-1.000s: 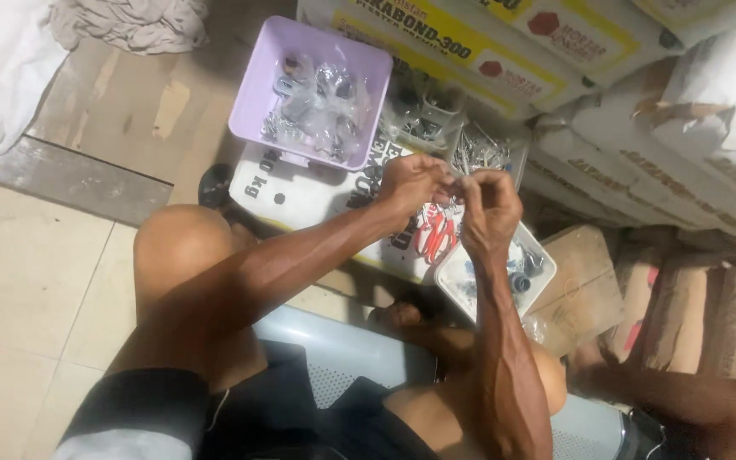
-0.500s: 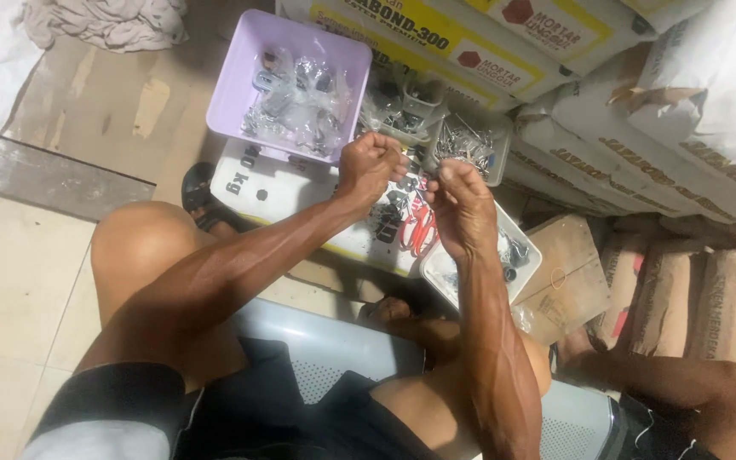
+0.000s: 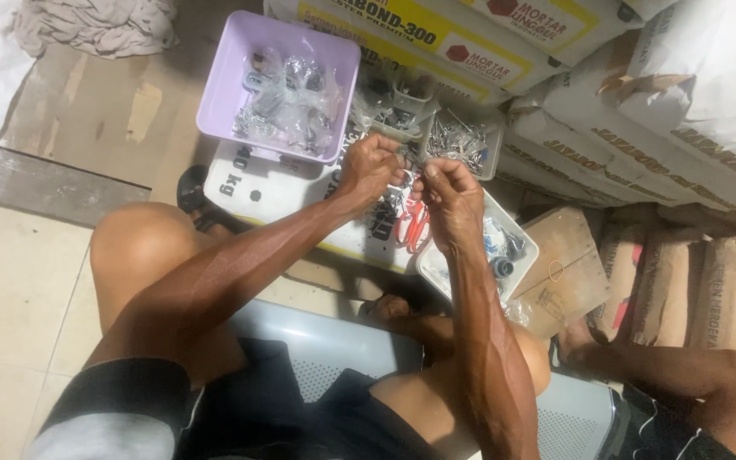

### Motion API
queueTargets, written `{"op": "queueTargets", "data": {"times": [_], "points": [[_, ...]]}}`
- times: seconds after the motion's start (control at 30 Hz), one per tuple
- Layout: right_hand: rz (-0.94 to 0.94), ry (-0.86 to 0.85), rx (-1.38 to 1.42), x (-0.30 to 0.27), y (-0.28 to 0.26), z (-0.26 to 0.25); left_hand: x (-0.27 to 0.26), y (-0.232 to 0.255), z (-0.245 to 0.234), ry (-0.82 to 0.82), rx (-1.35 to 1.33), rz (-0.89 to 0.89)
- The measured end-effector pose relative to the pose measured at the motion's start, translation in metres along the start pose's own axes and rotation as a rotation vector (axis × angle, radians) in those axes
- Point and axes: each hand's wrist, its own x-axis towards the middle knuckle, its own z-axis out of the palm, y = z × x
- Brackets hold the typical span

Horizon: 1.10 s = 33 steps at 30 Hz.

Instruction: Sorting small hardware components from a pile into a plastic tray

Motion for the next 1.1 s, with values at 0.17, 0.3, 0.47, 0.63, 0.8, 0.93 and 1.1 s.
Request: {"op": "queueTargets", "data": {"times": [0.17, 0.3, 0.47, 0.63, 0.8, 0.93, 1.1], "points": [[-0.019, -0.015, -0.043, -0.007, -0.007, 0.014, 0.003, -0.003, -0.003, -0.010, -0.009, -0.001], [-0.038, -0.038, -0.085, -0.007, -0.005, 0.014, 0.002, 0.003, -0.004, -0.022, -0.028, -0.005], [-0.046, -0.055, -0.133, -0.007, 0.001, 0.010, -0.002, 0.003, -0.007, -0.024, 0.025, 0.013], [-0.067, -0.068, -0.185, -0.008, -0.015, 0.015, 0.005, -0.014, -0.009, -0.084, 0.195, 0.148], [-0.163, -0.114, -0.396, 0.005, -0.003, 0.009, -0.010, -0.004, 0.010, -0.100, 0.510, 0.415], [-0.224, -0.097, -0.447, 0.009, -0.008, 0.009, 0.004, -0.020, -0.001, -0.091, 0.519, 0.429], [-0.206, -0.229, -0.598, 0.013, -0.003, -0.008, 0.008, -0.025, -0.008, -0.257, 0.505, 0.368]]}}
